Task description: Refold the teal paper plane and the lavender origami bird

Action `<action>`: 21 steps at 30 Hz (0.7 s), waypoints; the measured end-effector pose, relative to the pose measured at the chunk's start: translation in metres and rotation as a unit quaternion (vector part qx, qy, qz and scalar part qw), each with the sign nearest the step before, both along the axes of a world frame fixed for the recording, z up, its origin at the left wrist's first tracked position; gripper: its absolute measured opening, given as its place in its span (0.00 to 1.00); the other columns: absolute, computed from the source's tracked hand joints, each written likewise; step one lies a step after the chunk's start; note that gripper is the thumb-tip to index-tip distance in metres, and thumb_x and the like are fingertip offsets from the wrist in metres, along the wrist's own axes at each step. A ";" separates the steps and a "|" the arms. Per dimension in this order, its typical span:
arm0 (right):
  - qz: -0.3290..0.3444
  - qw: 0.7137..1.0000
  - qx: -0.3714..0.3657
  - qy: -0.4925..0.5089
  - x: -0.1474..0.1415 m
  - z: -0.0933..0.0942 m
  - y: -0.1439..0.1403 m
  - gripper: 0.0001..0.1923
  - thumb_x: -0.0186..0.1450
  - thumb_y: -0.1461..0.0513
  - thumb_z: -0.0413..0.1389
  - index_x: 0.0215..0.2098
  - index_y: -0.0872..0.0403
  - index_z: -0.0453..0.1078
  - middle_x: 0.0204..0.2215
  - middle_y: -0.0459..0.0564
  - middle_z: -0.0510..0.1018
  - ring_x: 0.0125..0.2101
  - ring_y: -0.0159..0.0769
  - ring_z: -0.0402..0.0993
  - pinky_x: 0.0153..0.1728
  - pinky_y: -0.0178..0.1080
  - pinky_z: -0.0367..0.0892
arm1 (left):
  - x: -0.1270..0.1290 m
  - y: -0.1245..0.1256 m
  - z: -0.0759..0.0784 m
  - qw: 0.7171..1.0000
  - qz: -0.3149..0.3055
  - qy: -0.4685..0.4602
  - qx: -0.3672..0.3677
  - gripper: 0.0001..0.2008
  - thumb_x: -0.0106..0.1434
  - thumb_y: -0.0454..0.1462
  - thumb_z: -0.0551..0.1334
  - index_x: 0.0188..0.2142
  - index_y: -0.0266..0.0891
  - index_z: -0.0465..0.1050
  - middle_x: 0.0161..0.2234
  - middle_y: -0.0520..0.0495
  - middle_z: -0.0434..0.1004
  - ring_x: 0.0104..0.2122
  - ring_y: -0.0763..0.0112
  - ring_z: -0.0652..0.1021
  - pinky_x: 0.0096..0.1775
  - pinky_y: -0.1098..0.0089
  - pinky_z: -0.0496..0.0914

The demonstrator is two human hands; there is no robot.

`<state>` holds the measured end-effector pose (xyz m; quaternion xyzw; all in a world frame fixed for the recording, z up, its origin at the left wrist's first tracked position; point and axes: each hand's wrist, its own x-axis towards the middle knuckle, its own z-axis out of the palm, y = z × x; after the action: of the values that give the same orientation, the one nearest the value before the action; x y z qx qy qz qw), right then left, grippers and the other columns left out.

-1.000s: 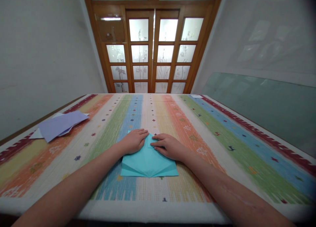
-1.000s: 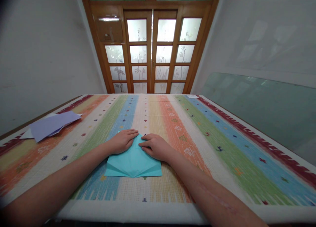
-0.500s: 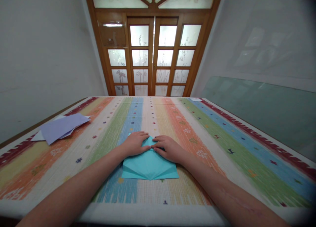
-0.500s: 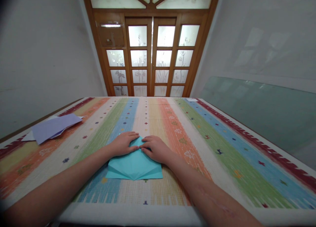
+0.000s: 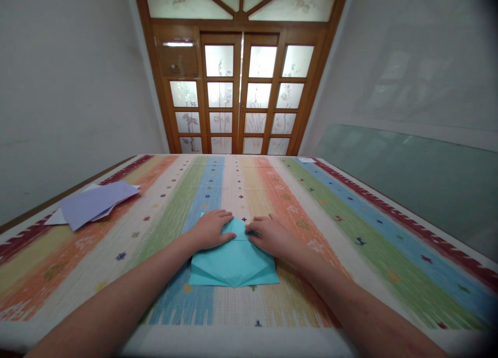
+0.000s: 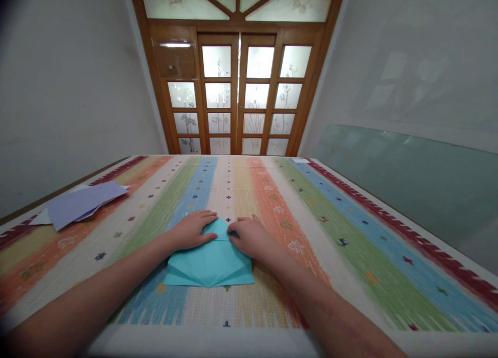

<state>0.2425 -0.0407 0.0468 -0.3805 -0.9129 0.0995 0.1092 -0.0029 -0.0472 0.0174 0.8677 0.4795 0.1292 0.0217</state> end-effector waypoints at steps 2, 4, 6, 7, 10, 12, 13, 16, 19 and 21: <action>0.000 1.000 -0.010 -0.021 0.005 0.006 -0.001 0.14 0.63 0.64 0.53 0.42 0.46 0.78 0.40 0.49 0.82 0.43 0.43 0.76 0.54 0.50 0.57 | 0.000 0.001 -0.001 1.000 -0.001 0.001 -0.001 0.33 0.64 0.55 0.57 0.61 0.39 0.64 0.61 0.41 0.66 0.60 0.55 0.66 0.60 0.58 0.57; 0.007 0.999 -0.013 -0.044 0.010 0.012 -0.003 0.15 0.62 0.66 0.53 0.39 0.46 0.79 0.39 0.49 0.83 0.41 0.43 0.77 0.53 0.49 0.58 | 0.000 0.001 -0.001 1.000 -0.001 0.002 -0.001 0.33 0.64 0.55 0.57 0.61 0.39 0.64 0.61 0.41 0.67 0.60 0.55 0.66 0.60 0.58 0.57; 0.012 0.998 -0.006 -0.064 0.014 0.018 -0.008 0.14 0.61 0.67 0.53 0.36 0.47 0.79 0.36 0.50 0.83 0.39 0.44 0.78 0.51 0.49 0.60 | 0.001 0.000 -0.001 1.000 -0.002 0.002 0.000 0.32 0.64 0.54 0.57 0.61 0.39 0.64 0.60 0.41 0.67 0.60 0.55 0.66 0.60 0.58 0.58; 0.012 0.997 0.002 -0.072 0.016 0.021 -0.011 0.13 0.60 0.66 0.53 0.35 0.47 0.80 0.35 0.51 0.83 0.37 0.44 0.79 0.51 0.50 0.60 | 0.001 0.000 0.000 1.000 -0.002 0.001 0.001 0.32 0.64 0.54 0.57 0.61 0.38 0.64 0.60 0.40 0.67 0.60 0.55 0.66 0.60 0.58 0.58; 0.002 0.996 0.023 -0.091 0.018 0.028 -0.022 0.10 0.60 0.65 0.55 0.30 0.49 0.79 0.30 0.52 0.83 0.32 0.44 0.79 0.49 0.51 0.61 | 0.001 -0.001 0.002 1.000 -0.001 -0.002 0.003 0.32 0.64 0.54 0.57 0.61 0.38 0.64 0.60 0.40 0.67 0.59 0.55 0.67 0.60 0.58 0.58; -0.013 0.994 0.033 -0.104 0.017 0.031 -0.028 0.10 0.60 0.64 0.56 0.26 0.50 0.78 0.26 0.53 0.82 0.28 0.42 0.78 0.48 0.51 0.61 | 0.001 -0.002 0.002 1.000 -0.001 -0.003 0.005 0.32 0.64 0.54 0.57 0.61 0.39 0.65 0.60 0.41 0.67 0.60 0.55 0.67 0.59 0.58 0.58; -0.021 0.993 0.038 -0.110 0.016 0.033 -0.030 0.10 0.60 0.64 0.56 0.24 0.51 0.78 0.24 0.53 0.81 0.27 0.42 0.78 0.48 0.52 0.61 | 0.001 -0.002 0.003 1.000 -0.001 -0.004 0.005 0.32 0.64 0.54 0.57 0.61 0.39 0.65 0.60 0.41 0.67 0.60 0.55 0.66 0.59 0.58 0.58; -0.042 0.992 0.046 -0.114 0.015 0.034 -0.029 0.12 0.61 0.61 0.56 0.23 0.53 0.77 0.23 0.55 0.80 0.24 0.41 0.76 0.42 0.47 0.64 | 0.000 -0.002 0.002 1.000 0.000 -0.008 0.005 0.32 0.63 0.54 0.57 0.61 0.39 0.65 0.60 0.41 0.67 0.60 0.55 0.66 0.60 0.58 0.58; -0.071 0.991 0.048 -0.102 0.019 0.030 -0.015 0.16 0.65 0.59 0.53 0.23 0.54 0.77 0.24 0.57 0.81 0.23 0.40 0.75 0.30 0.40 0.62 | 0.000 -0.002 0.001 1.000 0.002 -0.013 0.006 0.32 0.63 0.54 0.57 0.61 0.39 0.65 0.60 0.41 0.67 0.60 0.55 0.66 0.60 0.58 0.58; -0.100 0.991 0.062 -0.072 0.024 0.024 -0.002 0.19 0.68 0.56 0.50 0.25 0.53 0.77 0.26 0.56 0.81 0.25 0.40 0.75 0.27 0.39 0.59 | 0.000 -0.002 0.000 1.000 0.003 -0.015 0.008 0.32 0.63 0.54 0.57 0.61 0.40 0.65 0.60 0.41 0.67 0.60 0.55 0.66 0.60 0.58 0.58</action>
<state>0.2666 -0.0427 0.0705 -0.4682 -0.8803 0.0039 0.0762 -0.0031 -0.0495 0.0172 0.8644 0.4805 0.1463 0.0221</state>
